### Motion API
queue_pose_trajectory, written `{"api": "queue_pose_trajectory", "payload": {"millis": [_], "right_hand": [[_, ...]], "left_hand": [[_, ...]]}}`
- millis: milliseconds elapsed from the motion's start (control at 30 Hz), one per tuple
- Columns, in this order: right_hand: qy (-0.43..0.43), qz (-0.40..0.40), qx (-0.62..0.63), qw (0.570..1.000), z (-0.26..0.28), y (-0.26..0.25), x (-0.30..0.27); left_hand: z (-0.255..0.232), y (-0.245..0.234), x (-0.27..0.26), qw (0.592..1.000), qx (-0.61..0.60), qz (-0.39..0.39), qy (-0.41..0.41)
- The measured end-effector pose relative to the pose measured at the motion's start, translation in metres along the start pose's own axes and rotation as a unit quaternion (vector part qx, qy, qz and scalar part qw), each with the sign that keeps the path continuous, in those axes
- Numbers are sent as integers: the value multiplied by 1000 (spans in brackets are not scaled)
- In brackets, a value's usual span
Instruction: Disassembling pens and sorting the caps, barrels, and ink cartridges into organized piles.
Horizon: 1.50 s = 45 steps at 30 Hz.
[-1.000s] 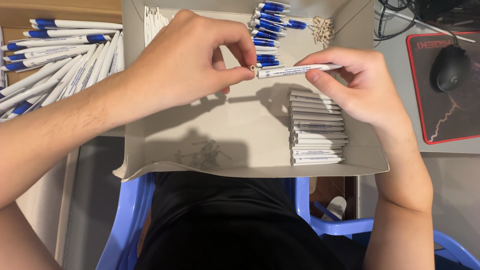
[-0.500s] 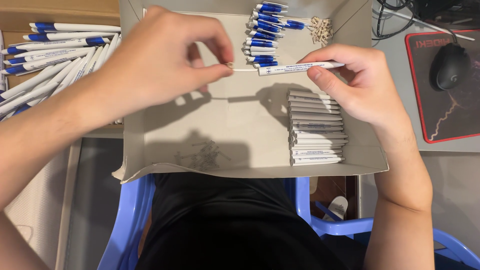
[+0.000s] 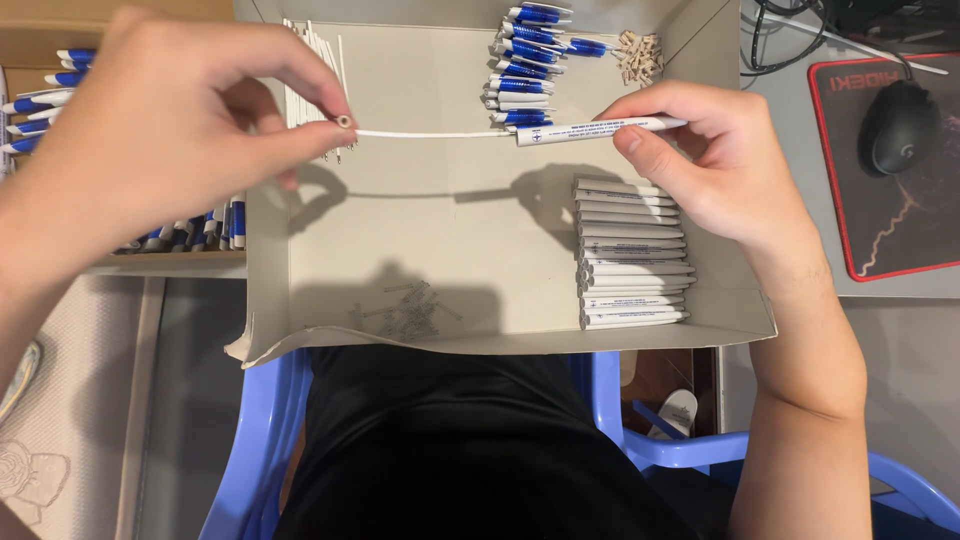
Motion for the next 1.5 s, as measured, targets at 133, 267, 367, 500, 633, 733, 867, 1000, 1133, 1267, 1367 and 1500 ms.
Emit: {"api": "queue_pose_trajectory", "payload": {"millis": [133,267,367,500,633,733,867,1000,1133,1267,1367,1500], "right_hand": [[-3,1,-1,1000,-1,0,0],[-8,0,12,1000,0,-1,0],[-22,0,22,1000,1,-2,1],[-41,-10,49,998,1,-2,2],[-22,1,94,995,3,-6,6],[-45,42,7,998,13,-8,8],[-24,96,-51,994,34,2,11],[31,95,-38,994,45,16,15],[39,89,28,995,50,27,19],[11,82,-38,996,58,32,20],[6,78,-41,996,60,33,19],[9,87,-38,995,59,35,20]], "left_hand": [[9,-3,-3,999,-5,12,-30],[13,-5,-4,1000,5,-5,-24],[14,-6,-6,999,-1,-8,-31],[13,-7,-7,999,-6,-9,-50],[10,-8,-5,1000,-1,-12,-26],[1,-9,1,999,3,16,-33],[-14,-8,9,998,-11,46,-29],[-17,-1,20,999,-14,42,23],[-15,4,29,998,-1,61,10],[-10,11,35,992,73,16,101],[-11,15,38,977,135,-21,162],[-23,20,44,948,137,-64,280]]}}
Point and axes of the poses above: each hand's wrist, its own x-axis towards the middle knuckle, its own y-axis out of the palm, z = x × y, the point moved 1 cm from there along x, towards the middle knuckle, and after that the axes turned 11 degrees about x, right-handed, at the moved point
